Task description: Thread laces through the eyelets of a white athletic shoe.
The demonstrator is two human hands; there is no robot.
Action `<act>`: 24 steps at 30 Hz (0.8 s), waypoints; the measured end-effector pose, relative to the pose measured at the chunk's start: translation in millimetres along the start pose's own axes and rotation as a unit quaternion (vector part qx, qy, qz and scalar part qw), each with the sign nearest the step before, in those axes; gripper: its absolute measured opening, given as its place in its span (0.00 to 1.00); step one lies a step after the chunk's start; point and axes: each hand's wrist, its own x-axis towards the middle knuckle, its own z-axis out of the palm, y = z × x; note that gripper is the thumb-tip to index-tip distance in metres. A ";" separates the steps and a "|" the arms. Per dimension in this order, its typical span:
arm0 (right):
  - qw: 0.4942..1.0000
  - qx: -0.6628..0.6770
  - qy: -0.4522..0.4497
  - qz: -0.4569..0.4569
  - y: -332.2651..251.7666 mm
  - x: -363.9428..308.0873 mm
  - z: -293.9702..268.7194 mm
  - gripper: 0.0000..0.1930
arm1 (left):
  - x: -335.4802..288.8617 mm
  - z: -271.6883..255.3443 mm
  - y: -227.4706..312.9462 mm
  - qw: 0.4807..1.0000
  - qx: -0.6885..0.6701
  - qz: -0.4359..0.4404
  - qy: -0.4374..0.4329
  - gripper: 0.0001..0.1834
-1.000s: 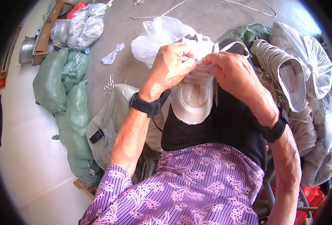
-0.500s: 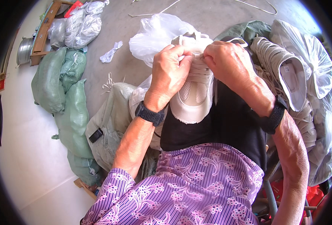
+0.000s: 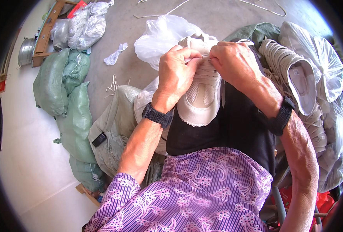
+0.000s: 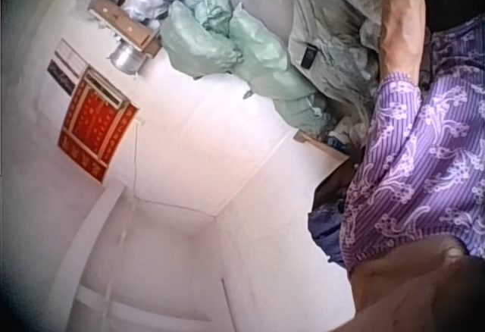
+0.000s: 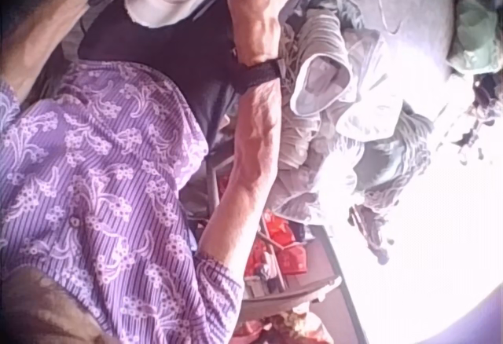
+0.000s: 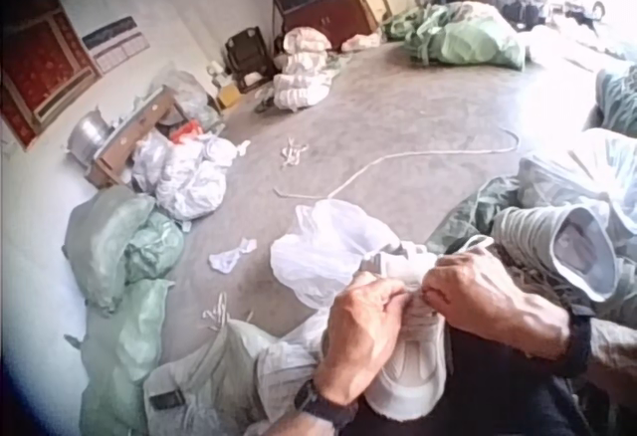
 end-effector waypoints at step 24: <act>0.996 -0.072 0.045 -0.011 29.2 -32.8 -42.3 0.11 | 48.7 -32.4 -21.3 0.992 0.004 0.127 0.003 0.10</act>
